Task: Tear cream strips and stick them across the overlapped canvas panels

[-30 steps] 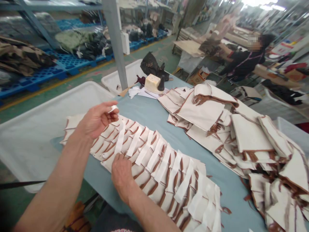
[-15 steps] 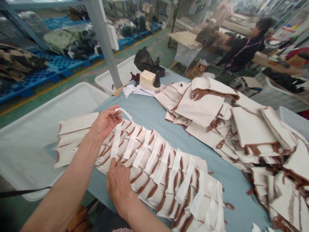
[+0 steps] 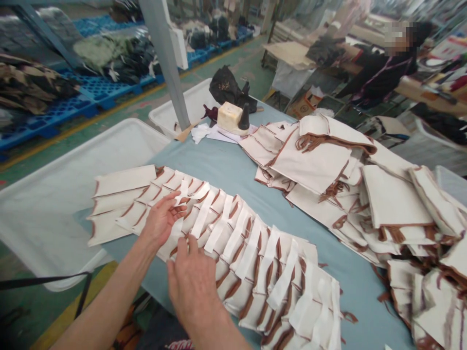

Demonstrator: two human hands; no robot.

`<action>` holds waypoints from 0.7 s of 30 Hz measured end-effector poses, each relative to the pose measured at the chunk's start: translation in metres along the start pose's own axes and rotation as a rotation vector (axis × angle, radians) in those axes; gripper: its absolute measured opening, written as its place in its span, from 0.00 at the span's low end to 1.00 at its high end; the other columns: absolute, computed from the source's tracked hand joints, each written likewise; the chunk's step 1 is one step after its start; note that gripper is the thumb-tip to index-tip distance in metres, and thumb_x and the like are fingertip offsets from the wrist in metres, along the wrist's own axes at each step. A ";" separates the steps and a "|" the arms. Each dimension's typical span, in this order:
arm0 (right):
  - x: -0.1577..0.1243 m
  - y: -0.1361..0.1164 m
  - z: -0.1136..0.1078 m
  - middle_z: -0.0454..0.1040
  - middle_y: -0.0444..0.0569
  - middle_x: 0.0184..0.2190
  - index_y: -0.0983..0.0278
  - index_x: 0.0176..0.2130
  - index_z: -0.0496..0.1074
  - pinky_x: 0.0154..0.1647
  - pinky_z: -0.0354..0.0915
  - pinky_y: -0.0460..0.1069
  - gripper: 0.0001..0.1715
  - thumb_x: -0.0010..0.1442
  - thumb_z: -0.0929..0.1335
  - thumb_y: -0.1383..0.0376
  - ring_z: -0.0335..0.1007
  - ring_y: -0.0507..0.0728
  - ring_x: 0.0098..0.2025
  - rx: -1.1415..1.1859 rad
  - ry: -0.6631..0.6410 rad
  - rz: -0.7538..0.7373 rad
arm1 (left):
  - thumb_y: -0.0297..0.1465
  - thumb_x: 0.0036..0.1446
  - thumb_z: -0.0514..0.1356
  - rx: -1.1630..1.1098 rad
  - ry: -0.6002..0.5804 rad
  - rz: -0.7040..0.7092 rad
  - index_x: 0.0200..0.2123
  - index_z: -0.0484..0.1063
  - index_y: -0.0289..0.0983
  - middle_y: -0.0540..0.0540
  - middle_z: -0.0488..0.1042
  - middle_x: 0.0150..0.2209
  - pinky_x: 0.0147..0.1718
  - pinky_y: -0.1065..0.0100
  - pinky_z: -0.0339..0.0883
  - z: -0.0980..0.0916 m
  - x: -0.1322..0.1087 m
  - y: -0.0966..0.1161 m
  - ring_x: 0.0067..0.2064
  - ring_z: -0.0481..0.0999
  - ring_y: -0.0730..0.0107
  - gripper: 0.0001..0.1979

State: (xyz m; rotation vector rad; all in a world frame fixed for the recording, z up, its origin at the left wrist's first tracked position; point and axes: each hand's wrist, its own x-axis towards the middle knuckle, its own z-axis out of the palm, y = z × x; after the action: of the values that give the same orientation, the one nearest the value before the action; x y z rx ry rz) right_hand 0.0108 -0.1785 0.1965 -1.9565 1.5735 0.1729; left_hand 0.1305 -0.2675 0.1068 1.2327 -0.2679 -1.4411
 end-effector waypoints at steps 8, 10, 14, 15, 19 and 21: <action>0.053 0.056 -0.004 0.80 0.52 0.45 0.65 0.52 0.74 0.39 0.72 0.48 0.20 0.71 0.60 0.59 0.77 0.54 0.35 0.638 0.237 0.048 | 0.33 0.42 0.70 0.018 -0.015 0.040 0.48 0.75 0.33 0.46 0.82 0.36 0.32 0.71 0.74 0.002 -0.012 0.010 0.30 0.78 0.73 0.27; 0.074 0.059 0.007 0.79 0.52 0.48 0.66 0.53 0.71 0.27 0.68 0.45 0.20 0.70 0.59 0.58 0.73 0.49 0.26 0.984 0.146 0.143 | 0.34 0.42 0.69 0.034 -0.003 0.041 0.48 0.75 0.33 0.45 0.83 0.36 0.32 0.70 0.73 0.001 -0.018 0.008 0.30 0.79 0.72 0.26; 0.100 0.047 0.015 0.76 0.51 0.54 0.63 0.55 0.65 0.22 0.65 0.42 0.19 0.68 0.61 0.60 0.69 0.45 0.24 1.346 0.081 0.213 | 0.36 0.43 0.70 0.054 0.028 0.041 0.48 0.75 0.33 0.47 0.81 0.34 0.33 0.70 0.72 -0.004 -0.032 -0.002 0.30 0.78 0.72 0.27; 0.104 0.043 0.016 0.77 0.50 0.50 0.63 0.55 0.65 0.23 0.66 0.41 0.19 0.68 0.61 0.60 0.69 0.46 0.24 1.365 0.066 0.211 | 0.36 0.44 0.70 0.058 0.033 0.040 0.47 0.75 0.33 0.48 0.81 0.33 0.32 0.70 0.72 -0.006 -0.035 -0.005 0.30 0.77 0.72 0.26; 0.114 0.035 0.022 0.75 0.45 0.34 0.65 0.56 0.66 0.22 0.64 0.42 0.19 0.69 0.59 0.61 0.65 0.47 0.22 1.318 0.035 0.217 | 0.38 0.45 0.70 0.071 0.044 0.026 0.47 0.76 0.33 0.47 0.80 0.33 0.33 0.69 0.72 -0.013 -0.044 -0.014 0.32 0.77 0.70 0.25; 0.117 0.036 0.028 0.73 0.44 0.30 0.66 0.55 0.68 0.20 0.61 0.42 0.20 0.69 0.59 0.61 0.63 0.47 0.21 1.283 0.045 0.206 | 0.39 0.45 0.70 0.083 0.046 0.009 0.47 0.76 0.33 0.46 0.81 0.34 0.34 0.69 0.73 -0.018 -0.048 -0.019 0.33 0.78 0.69 0.26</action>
State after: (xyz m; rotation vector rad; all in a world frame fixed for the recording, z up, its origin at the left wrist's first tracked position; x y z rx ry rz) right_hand 0.0180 -0.2657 0.1064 -0.7886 1.3314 -0.6523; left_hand 0.1224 -0.2131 0.1100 1.3286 -0.3035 -1.4043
